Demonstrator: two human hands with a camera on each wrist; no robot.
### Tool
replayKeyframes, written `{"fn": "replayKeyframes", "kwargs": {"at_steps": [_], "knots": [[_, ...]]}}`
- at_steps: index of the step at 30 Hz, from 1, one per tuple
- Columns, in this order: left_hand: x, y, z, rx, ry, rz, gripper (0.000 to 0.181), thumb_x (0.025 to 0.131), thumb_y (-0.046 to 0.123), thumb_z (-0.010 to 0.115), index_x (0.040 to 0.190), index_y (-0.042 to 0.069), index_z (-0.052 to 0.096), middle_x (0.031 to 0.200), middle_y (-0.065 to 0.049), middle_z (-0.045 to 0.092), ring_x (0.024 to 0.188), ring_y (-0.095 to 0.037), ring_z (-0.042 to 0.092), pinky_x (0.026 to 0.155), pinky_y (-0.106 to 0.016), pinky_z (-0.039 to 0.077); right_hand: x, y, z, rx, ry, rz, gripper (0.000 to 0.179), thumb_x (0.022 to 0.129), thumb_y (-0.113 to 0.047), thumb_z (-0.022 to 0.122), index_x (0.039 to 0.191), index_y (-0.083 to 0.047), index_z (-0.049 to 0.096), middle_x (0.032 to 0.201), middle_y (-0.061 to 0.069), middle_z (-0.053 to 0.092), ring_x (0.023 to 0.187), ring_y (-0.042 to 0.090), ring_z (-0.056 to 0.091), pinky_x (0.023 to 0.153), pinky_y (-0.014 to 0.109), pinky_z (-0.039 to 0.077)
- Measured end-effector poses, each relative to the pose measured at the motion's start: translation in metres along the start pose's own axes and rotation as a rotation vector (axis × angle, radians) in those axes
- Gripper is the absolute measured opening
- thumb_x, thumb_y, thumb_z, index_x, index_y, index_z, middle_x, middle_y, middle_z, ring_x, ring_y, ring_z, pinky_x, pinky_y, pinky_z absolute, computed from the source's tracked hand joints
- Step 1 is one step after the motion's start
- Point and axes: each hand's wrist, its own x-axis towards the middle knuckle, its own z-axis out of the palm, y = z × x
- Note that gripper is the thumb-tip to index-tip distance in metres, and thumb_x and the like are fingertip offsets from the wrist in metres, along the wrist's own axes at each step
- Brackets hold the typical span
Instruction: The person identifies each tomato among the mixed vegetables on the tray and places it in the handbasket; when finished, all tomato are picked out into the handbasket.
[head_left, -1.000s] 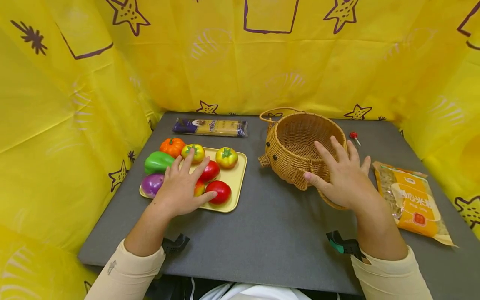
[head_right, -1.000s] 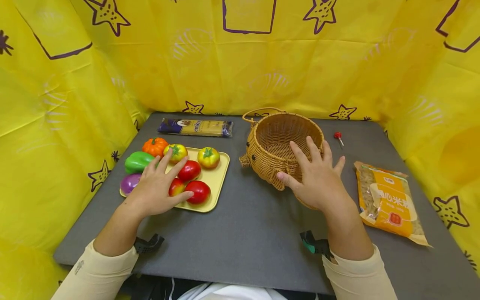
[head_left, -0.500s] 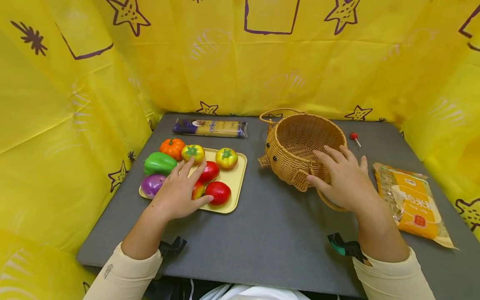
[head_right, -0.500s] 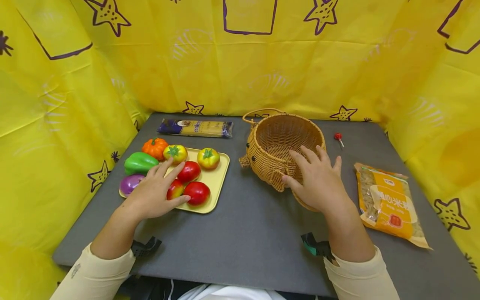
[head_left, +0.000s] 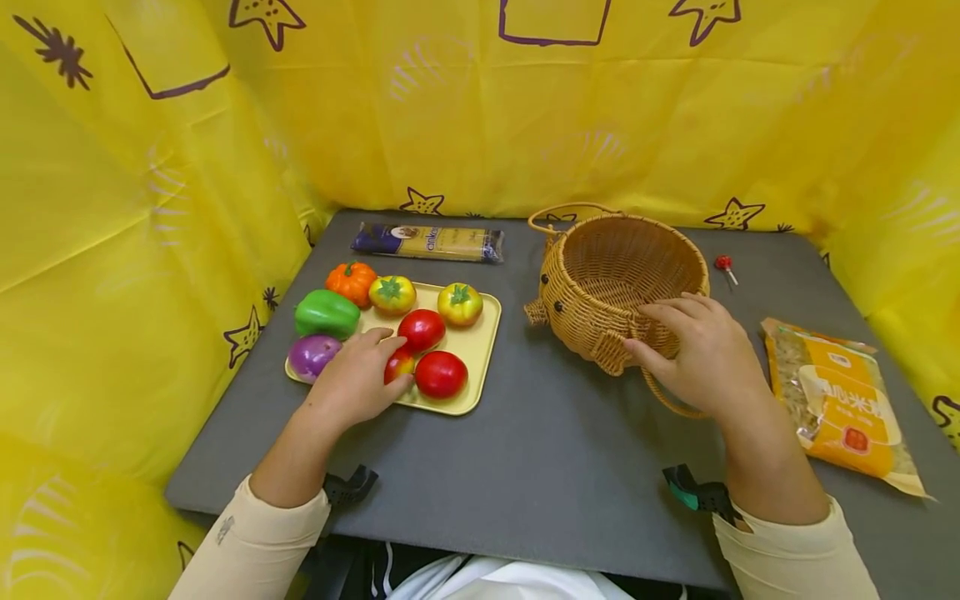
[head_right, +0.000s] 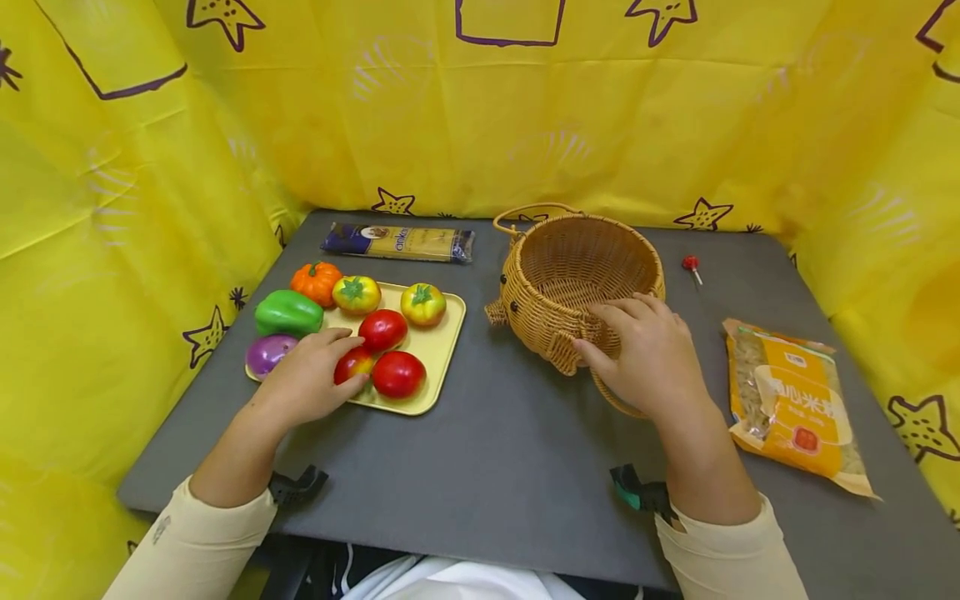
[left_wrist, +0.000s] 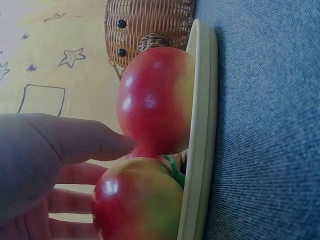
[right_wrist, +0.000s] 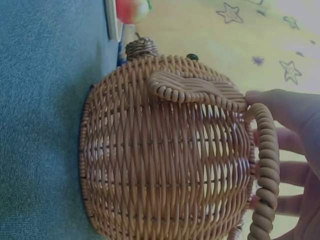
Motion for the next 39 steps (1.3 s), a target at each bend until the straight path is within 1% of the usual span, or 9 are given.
{"fn": "replayKeyframes", "kwargs": {"at_steps": [5,10,14,17,22,24,29,34,39], "knots": [[0.002,-0.002,0.0,0.003,-0.013,0.039,0.052,0.088,0.023,0.075,0.135,0.003,0.066,0.134,-0.022,0.062,0.122,-0.046,0.057,0.109,-0.061,0.041,0.002,0.002,-0.001,0.026,-0.001,-0.005,0.041,0.078,-0.026,0.087,0.112,-0.005,0.077,0.106,0.019,0.073,0.103,0.04,0.064,0.099,0.058,0.045],[0.003,-0.004,-0.001,-0.03,-0.02,0.04,0.052,0.087,0.022,0.076,0.136,0.005,0.066,0.136,-0.022,0.061,0.125,-0.045,0.056,0.109,-0.061,0.042,0.002,0.003,-0.001,0.046,-0.008,0.025,0.039,0.078,-0.025,0.087,0.111,-0.006,0.078,0.106,0.019,0.073,0.104,0.043,0.062,0.096,0.061,0.046],[0.002,-0.01,-0.004,-0.078,-0.024,0.034,0.053,0.088,0.021,0.077,0.136,0.005,0.065,0.136,-0.022,0.061,0.128,-0.043,0.055,0.109,-0.06,0.043,0.002,0.002,-0.001,0.042,-0.028,0.048,0.039,0.079,-0.026,0.087,0.112,-0.007,0.078,0.107,0.019,0.073,0.105,0.044,0.061,0.095,0.06,0.045],[0.0,-0.016,-0.007,-0.121,-0.011,0.028,0.051,0.088,0.021,0.077,0.135,0.005,0.066,0.135,-0.021,0.062,0.127,-0.042,0.056,0.108,-0.06,0.044,0.003,0.001,-0.002,0.038,-0.049,0.064,0.039,0.08,-0.028,0.086,0.113,-0.007,0.078,0.108,0.018,0.072,0.105,0.044,0.06,0.095,0.06,0.045],[-0.002,-0.022,-0.01,-0.165,0.049,0.02,0.05,0.089,0.022,0.077,0.134,0.005,0.067,0.132,-0.02,0.064,0.123,-0.041,0.058,0.107,-0.059,0.045,0.004,-0.001,-0.003,0.047,-0.081,0.086,0.04,0.081,-0.029,0.086,0.113,-0.007,0.078,0.11,0.02,0.072,0.106,0.045,0.059,0.096,0.059,0.044],[-0.001,-0.021,-0.011,-0.175,0.065,0.016,0.052,0.089,0.023,0.077,0.136,0.005,0.065,0.135,-0.021,0.063,0.126,-0.041,0.056,0.109,-0.059,0.043,0.003,-0.001,-0.004,0.047,-0.098,0.093,0.04,0.081,-0.03,0.086,0.113,-0.007,0.078,0.111,0.021,0.072,0.107,0.044,0.06,0.098,0.059,0.043],[0.001,-0.016,-0.013,-0.192,0.083,0.017,0.054,0.09,0.025,0.077,0.138,0.005,0.063,0.144,-0.023,0.057,0.136,-0.045,0.048,0.114,-0.062,0.036,0.003,-0.002,-0.008,0.04,-0.164,0.115,0.041,0.084,-0.031,0.084,0.116,-0.007,0.077,0.114,0.022,0.071,0.11,0.044,0.06,0.104,0.06,0.039],[0.006,-0.009,-0.019,-0.191,0.115,0.036,0.051,0.09,0.023,0.077,0.136,0.006,0.065,0.139,-0.018,0.06,0.129,-0.041,0.054,0.11,-0.06,0.041,0.006,-0.003,-0.013,0.041,-0.217,0.128,0.041,0.087,-0.032,0.081,0.119,-0.007,0.076,0.117,0.022,0.07,0.114,0.042,0.06,0.108,0.06,0.035],[0.013,0.001,-0.03,-0.173,0.118,0.05,0.051,0.09,0.023,0.076,0.138,0.007,0.064,0.138,-0.018,0.06,0.128,-0.041,0.055,0.108,-0.06,0.043,0.009,-0.004,-0.015,0.04,-0.23,0.134,0.041,0.089,-0.034,0.08,0.12,-0.008,0.076,0.118,0.021,0.07,0.116,0.042,0.06,0.11,0.06,0.033]]}}
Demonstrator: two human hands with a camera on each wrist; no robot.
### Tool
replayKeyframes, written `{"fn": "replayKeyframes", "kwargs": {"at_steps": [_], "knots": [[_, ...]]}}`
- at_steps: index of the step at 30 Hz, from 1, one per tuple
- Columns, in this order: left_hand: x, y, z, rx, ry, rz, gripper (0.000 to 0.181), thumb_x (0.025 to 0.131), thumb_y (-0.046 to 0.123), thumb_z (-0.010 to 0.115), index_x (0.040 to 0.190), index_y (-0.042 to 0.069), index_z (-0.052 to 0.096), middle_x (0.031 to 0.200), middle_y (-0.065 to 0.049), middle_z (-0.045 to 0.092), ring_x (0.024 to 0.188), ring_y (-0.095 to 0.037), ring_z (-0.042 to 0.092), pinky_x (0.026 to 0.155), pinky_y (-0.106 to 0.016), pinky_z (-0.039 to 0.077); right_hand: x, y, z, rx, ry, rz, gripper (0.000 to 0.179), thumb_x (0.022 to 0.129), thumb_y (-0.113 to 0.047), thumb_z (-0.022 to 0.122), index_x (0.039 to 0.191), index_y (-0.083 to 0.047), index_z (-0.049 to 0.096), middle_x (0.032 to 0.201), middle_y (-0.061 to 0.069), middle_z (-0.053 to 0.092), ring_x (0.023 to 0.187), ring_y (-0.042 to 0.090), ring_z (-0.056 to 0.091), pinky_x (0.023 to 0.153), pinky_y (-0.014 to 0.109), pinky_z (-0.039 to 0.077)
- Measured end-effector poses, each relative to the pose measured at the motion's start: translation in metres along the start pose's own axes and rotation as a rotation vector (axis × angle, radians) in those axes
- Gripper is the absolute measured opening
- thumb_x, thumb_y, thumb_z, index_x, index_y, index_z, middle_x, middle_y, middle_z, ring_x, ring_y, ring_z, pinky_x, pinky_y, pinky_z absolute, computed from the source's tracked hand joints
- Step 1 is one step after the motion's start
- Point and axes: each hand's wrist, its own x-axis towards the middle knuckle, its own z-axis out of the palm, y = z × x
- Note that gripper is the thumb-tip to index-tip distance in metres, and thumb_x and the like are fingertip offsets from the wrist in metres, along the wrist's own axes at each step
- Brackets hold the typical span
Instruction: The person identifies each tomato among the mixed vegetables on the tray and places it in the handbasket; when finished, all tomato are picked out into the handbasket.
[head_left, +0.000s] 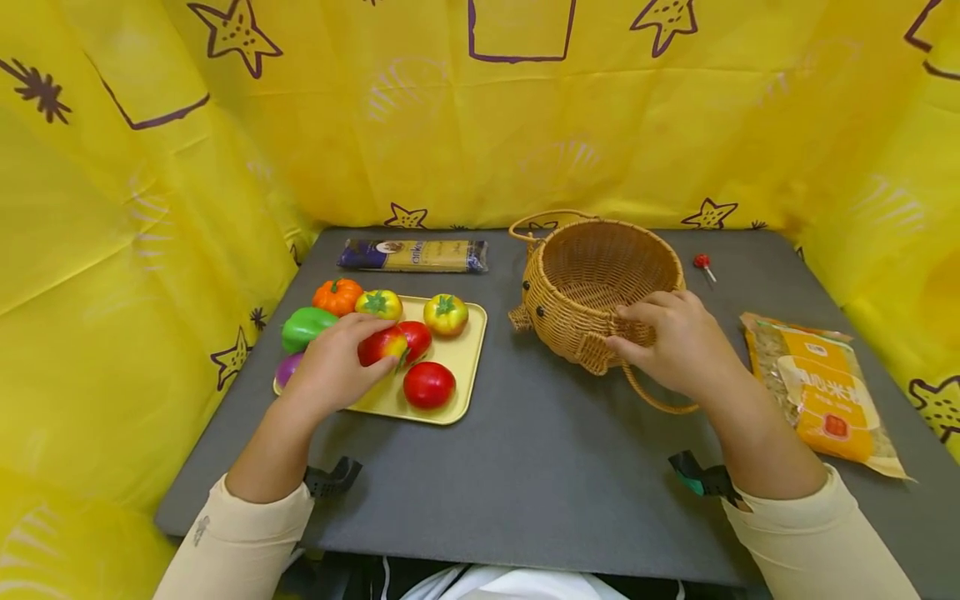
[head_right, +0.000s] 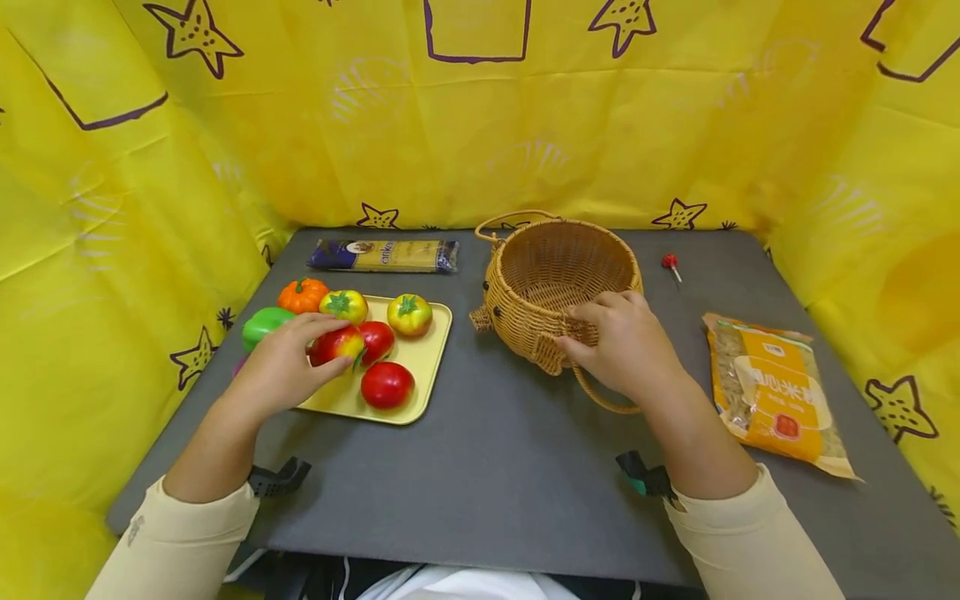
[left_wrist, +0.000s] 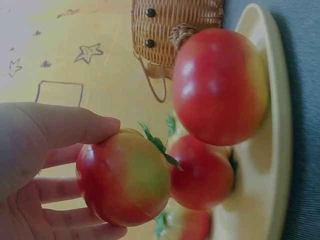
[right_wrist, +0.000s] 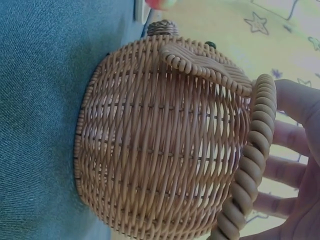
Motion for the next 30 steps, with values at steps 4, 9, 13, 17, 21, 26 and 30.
{"fn": "replayKeyframes", "kwargs": {"at_steps": [4,9,13,17,21,26,30], "knots": [[0.006,0.01,-0.006,0.019,-0.008,0.011,0.052,0.091,0.025,0.076,0.139,0.007,0.063,0.14,-0.018,0.059,0.13,-0.042,0.053,0.109,-0.06,0.043,0.002,0.001,0.001,0.001,0.018,-0.021,0.041,0.089,-0.034,0.08,0.12,-0.008,0.076,0.116,0.02,0.071,0.114,0.041,0.06,0.109,0.059,0.034],[0.015,0.02,-0.009,0.037,-0.01,0.059,0.052,0.091,0.028,0.076,0.138,0.008,0.064,0.139,-0.017,0.06,0.132,-0.039,0.052,0.11,-0.058,0.043,0.001,0.001,0.001,0.005,0.014,-0.014,0.04,0.089,-0.032,0.08,0.121,-0.007,0.076,0.116,0.021,0.071,0.114,0.042,0.06,0.108,0.058,0.035],[0.024,0.03,-0.009,0.026,-0.007,0.097,0.051,0.091,0.028,0.075,0.137,0.009,0.065,0.14,-0.016,0.059,0.132,-0.038,0.052,0.11,-0.056,0.043,0.001,0.0,0.001,-0.003,0.005,-0.009,0.04,0.089,-0.031,0.08,0.121,-0.008,0.076,0.116,0.02,0.072,0.115,0.041,0.06,0.109,0.057,0.036],[0.033,0.041,-0.01,0.014,-0.01,0.125,0.051,0.091,0.027,0.076,0.138,0.009,0.065,0.141,-0.014,0.058,0.131,-0.037,0.053,0.11,-0.055,0.043,0.002,0.0,0.001,-0.017,0.013,-0.019,0.039,0.088,-0.03,0.08,0.12,-0.007,0.076,0.114,0.019,0.072,0.113,0.04,0.061,0.107,0.056,0.037],[0.045,0.053,-0.014,0.029,-0.01,0.149,0.053,0.09,0.029,0.076,0.138,0.011,0.065,0.14,-0.013,0.059,0.13,-0.036,0.054,0.11,-0.054,0.044,0.002,0.0,0.001,-0.024,0.002,-0.013,0.04,0.088,-0.03,0.08,0.12,-0.007,0.076,0.114,0.019,0.072,0.112,0.04,0.061,0.105,0.055,0.039],[0.062,0.071,-0.018,0.053,-0.034,0.17,0.055,0.091,0.032,0.075,0.142,0.016,0.062,0.145,-0.011,0.056,0.133,-0.036,0.052,0.109,-0.054,0.046,0.001,0.001,0.002,-0.032,-0.007,0.002,0.04,0.088,-0.031,0.08,0.12,-0.007,0.076,0.115,0.02,0.071,0.113,0.04,0.061,0.104,0.056,0.039],[0.073,0.082,-0.016,0.051,-0.05,0.203,0.056,0.092,0.031,0.075,0.144,0.016,0.061,0.148,-0.012,0.054,0.137,-0.035,0.049,0.111,-0.052,0.045,0.001,0.0,0.002,-0.031,-0.01,0.015,0.04,0.089,-0.032,0.079,0.12,-0.007,0.076,0.117,0.021,0.07,0.114,0.042,0.059,0.103,0.057,0.04]]}}
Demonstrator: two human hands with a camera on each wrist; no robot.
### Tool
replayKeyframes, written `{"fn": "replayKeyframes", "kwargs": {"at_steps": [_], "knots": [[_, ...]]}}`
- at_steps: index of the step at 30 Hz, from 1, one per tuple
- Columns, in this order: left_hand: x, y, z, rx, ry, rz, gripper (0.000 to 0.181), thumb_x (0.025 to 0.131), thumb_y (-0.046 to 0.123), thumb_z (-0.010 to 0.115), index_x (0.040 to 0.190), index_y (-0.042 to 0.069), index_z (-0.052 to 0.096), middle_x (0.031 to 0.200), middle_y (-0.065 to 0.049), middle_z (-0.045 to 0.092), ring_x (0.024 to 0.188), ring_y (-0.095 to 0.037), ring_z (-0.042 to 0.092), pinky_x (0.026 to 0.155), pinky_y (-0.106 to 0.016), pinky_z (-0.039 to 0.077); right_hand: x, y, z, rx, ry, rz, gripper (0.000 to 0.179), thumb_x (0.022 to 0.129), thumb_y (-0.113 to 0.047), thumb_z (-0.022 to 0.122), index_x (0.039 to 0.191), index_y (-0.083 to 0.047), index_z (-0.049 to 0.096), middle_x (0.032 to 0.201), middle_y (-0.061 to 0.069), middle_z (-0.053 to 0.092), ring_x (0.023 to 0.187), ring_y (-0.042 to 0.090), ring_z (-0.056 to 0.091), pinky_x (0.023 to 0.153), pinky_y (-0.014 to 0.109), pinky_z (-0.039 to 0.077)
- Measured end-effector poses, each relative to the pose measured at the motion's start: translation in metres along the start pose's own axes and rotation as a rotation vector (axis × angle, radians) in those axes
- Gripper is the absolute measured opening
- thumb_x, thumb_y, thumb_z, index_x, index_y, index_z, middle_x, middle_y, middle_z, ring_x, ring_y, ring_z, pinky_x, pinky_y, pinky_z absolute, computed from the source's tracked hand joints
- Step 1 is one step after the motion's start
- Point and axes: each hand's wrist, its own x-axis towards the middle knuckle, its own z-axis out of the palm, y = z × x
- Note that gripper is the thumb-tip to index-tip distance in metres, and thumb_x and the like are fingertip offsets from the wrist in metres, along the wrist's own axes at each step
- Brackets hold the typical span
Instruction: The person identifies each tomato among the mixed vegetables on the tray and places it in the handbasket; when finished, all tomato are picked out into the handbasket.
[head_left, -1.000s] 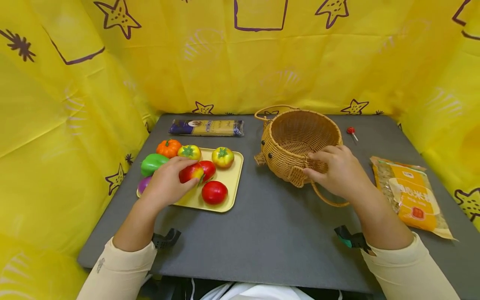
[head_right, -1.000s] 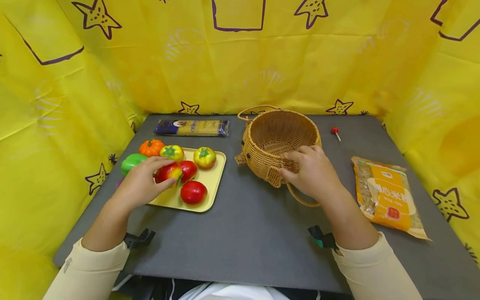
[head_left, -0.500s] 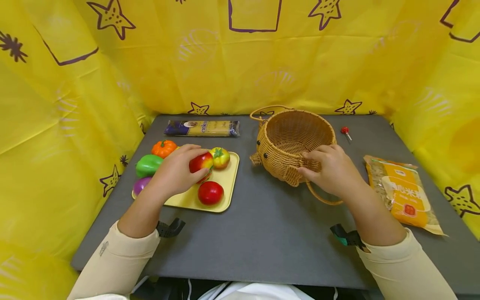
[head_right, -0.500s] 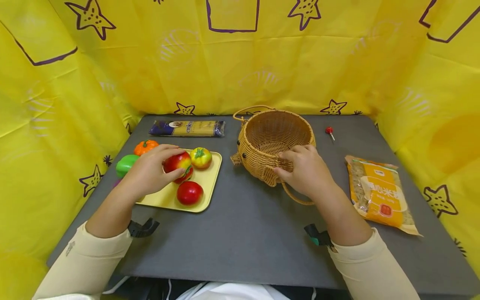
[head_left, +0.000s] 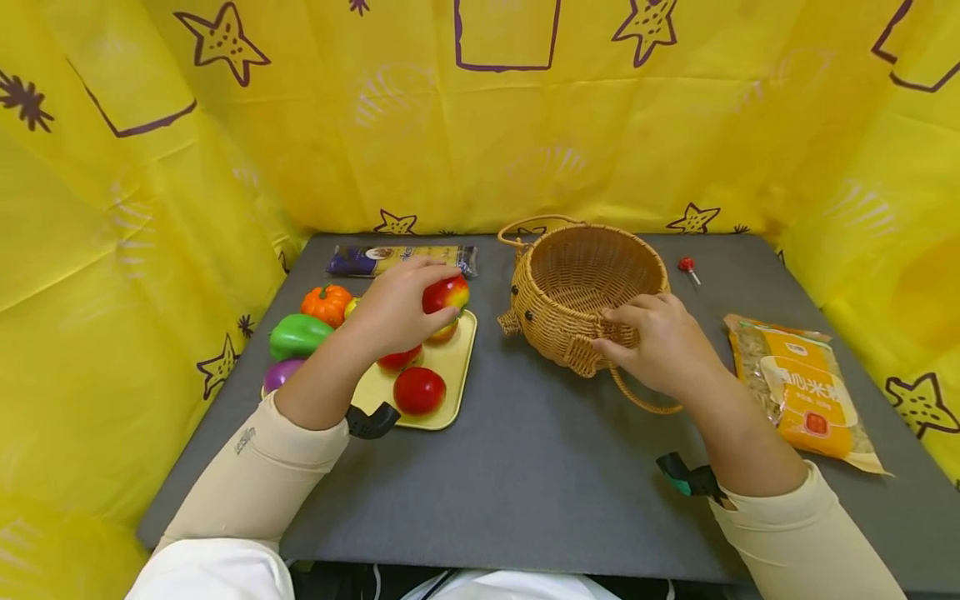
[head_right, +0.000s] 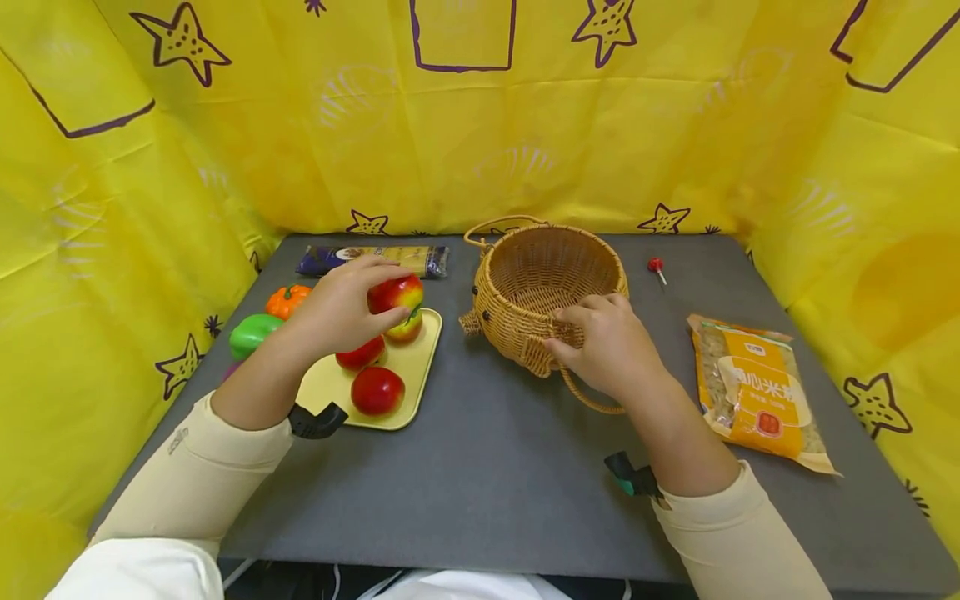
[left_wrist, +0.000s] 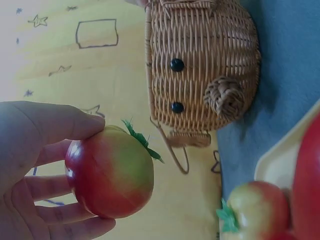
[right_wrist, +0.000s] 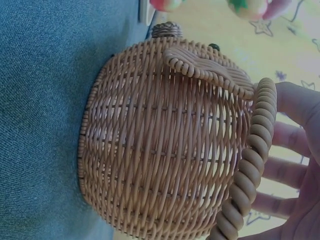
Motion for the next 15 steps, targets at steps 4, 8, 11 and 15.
{"fn": "replayKeyframes", "kwargs": {"at_steps": [4,8,11,15], "knots": [[0.013,0.008,0.002,0.011,0.001,0.028,0.056,0.091,0.033,0.075,0.143,0.016,0.061,0.149,-0.012,0.053,0.138,-0.033,0.048,0.112,-0.05,0.045,-0.001,-0.001,0.0,0.007,-0.01,0.019,0.041,0.09,-0.033,0.078,0.122,-0.007,0.075,0.121,0.023,0.068,0.116,0.044,0.057,0.102,0.059,0.041],[0.023,0.017,0.002,0.014,-0.002,0.05,0.056,0.093,0.035,0.073,0.144,0.017,0.06,0.148,-0.009,0.054,0.137,-0.032,0.049,0.113,-0.05,0.042,-0.001,-0.001,0.001,0.006,0.001,0.014,0.041,0.088,-0.032,0.079,0.121,-0.007,0.075,0.119,0.022,0.069,0.116,0.043,0.058,0.102,0.059,0.041],[0.031,0.024,0.002,0.007,0.001,0.066,0.056,0.093,0.035,0.073,0.145,0.017,0.06,0.146,-0.007,0.055,0.134,-0.031,0.05,0.112,-0.048,0.043,0.0,-0.001,0.001,0.002,0.018,0.002,0.041,0.087,-0.031,0.081,0.119,-0.006,0.076,0.117,0.021,0.07,0.115,0.041,0.059,0.103,0.058,0.041],[0.041,0.032,0.005,-0.014,0.01,0.094,0.056,0.093,0.034,0.073,0.145,0.018,0.059,0.145,-0.006,0.055,0.132,-0.029,0.052,0.106,-0.045,0.049,0.0,0.0,0.002,-0.001,0.04,-0.012,0.04,0.086,-0.03,0.081,0.118,-0.006,0.076,0.115,0.021,0.071,0.113,0.04,0.06,0.102,0.057,0.041]]}}
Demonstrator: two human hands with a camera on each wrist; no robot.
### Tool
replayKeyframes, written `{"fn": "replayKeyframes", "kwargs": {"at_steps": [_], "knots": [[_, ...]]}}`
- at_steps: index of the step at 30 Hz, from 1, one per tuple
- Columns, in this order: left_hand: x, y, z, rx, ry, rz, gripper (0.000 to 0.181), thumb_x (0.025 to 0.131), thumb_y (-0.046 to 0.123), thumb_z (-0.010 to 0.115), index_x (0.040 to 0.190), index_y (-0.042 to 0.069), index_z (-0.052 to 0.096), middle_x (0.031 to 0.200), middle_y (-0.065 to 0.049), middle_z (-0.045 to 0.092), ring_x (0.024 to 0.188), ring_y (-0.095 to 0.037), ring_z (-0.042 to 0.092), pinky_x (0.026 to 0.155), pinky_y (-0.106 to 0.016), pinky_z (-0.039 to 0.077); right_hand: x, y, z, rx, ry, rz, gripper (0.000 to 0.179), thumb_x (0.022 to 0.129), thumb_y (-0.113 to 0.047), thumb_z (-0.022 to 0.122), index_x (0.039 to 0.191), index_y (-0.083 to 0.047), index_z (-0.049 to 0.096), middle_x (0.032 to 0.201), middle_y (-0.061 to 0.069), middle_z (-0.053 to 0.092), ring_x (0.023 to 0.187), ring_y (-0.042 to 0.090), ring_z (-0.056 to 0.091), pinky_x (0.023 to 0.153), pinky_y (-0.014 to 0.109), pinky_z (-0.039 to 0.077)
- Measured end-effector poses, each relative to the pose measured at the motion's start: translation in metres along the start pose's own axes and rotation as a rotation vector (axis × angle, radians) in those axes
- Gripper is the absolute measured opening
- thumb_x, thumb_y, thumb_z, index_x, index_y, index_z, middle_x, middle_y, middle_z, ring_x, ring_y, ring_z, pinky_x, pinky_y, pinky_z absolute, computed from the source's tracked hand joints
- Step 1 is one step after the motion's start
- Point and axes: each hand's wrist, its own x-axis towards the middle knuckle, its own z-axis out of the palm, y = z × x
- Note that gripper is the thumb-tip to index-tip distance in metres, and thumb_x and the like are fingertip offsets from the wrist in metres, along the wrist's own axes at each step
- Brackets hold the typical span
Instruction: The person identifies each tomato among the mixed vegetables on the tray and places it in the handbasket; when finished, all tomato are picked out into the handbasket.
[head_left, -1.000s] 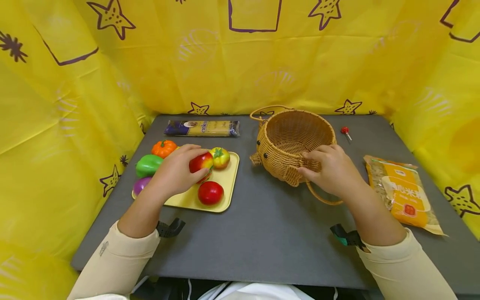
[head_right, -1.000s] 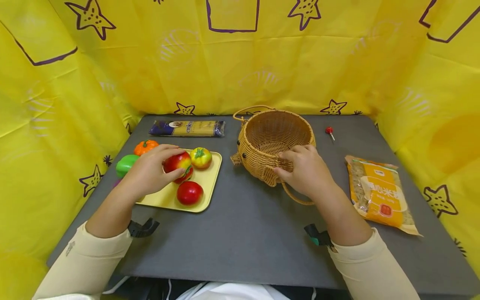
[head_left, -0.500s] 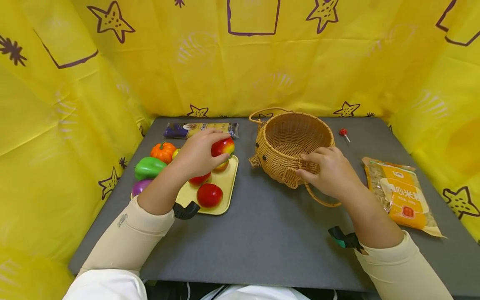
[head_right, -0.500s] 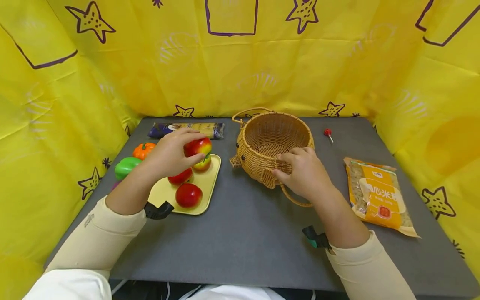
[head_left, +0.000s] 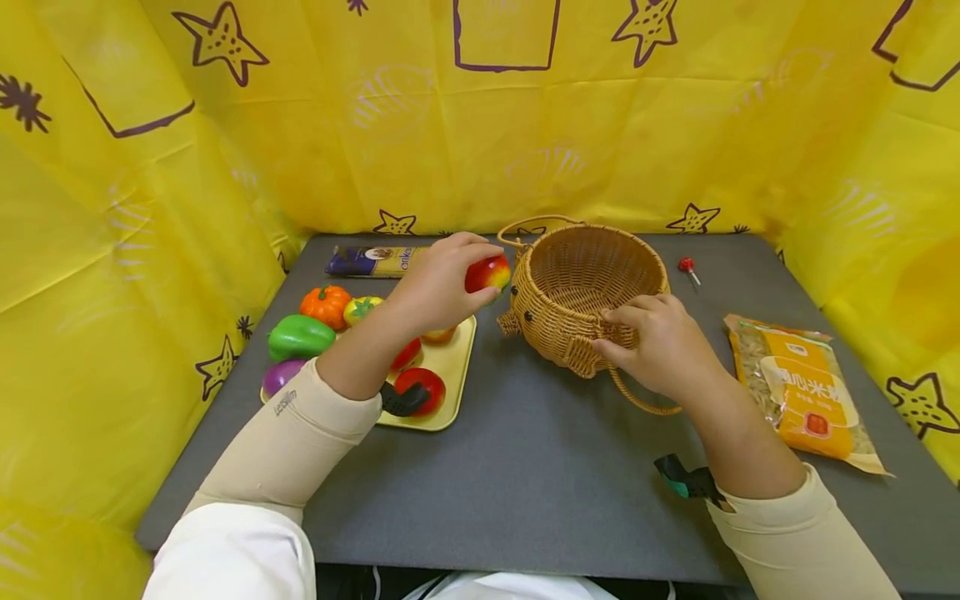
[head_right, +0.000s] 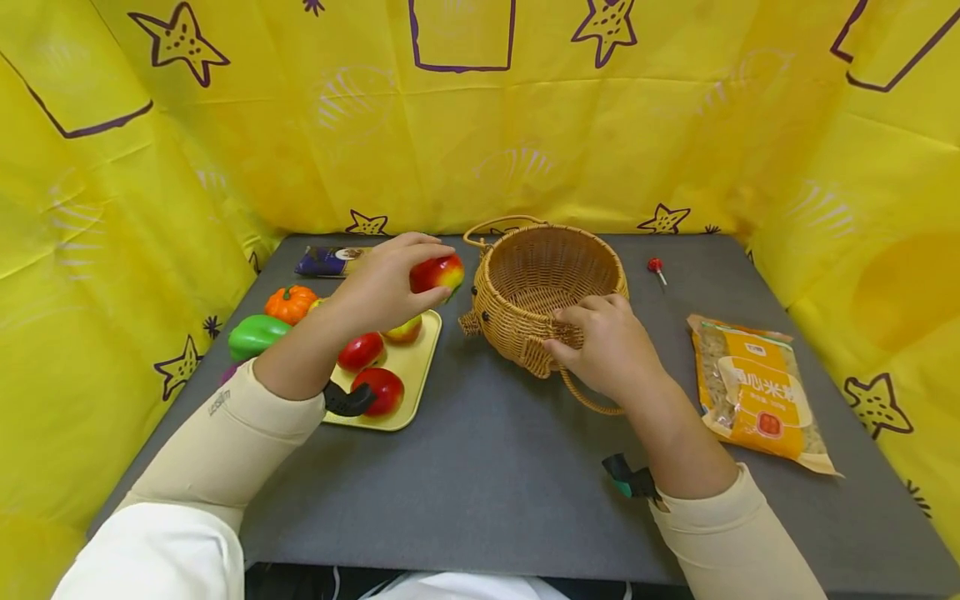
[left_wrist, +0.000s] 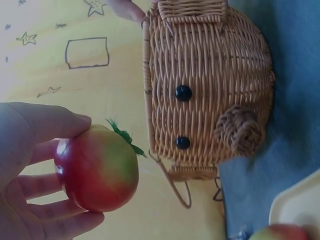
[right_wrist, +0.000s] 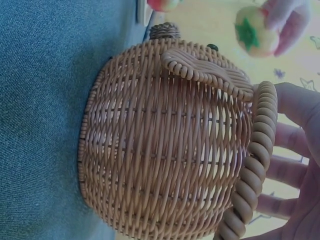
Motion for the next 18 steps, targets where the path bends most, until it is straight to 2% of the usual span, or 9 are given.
{"fn": "replayKeyframes", "kwargs": {"at_steps": [11,18], "knots": [[0.028,0.027,0.014,-0.016,0.057,0.088,0.056,0.094,0.034,0.072,0.146,0.018,0.059,0.145,-0.005,0.055,0.132,-0.028,0.053,0.104,-0.041,0.051,-0.001,0.0,0.003,0.006,0.057,-0.042,0.038,0.083,-0.027,0.084,0.113,-0.005,0.078,0.11,0.021,0.072,0.108,0.04,0.063,0.098,0.056,0.043],[0.044,0.041,0.021,-0.013,0.04,0.115,0.057,0.095,0.034,0.072,0.147,0.017,0.057,0.145,-0.005,0.055,0.13,-0.026,0.053,0.103,-0.037,0.051,0.0,0.001,0.006,0.014,0.076,-0.054,0.037,0.082,-0.026,0.085,0.111,-0.005,0.078,0.108,0.02,0.073,0.105,0.04,0.063,0.097,0.056,0.043]]}}
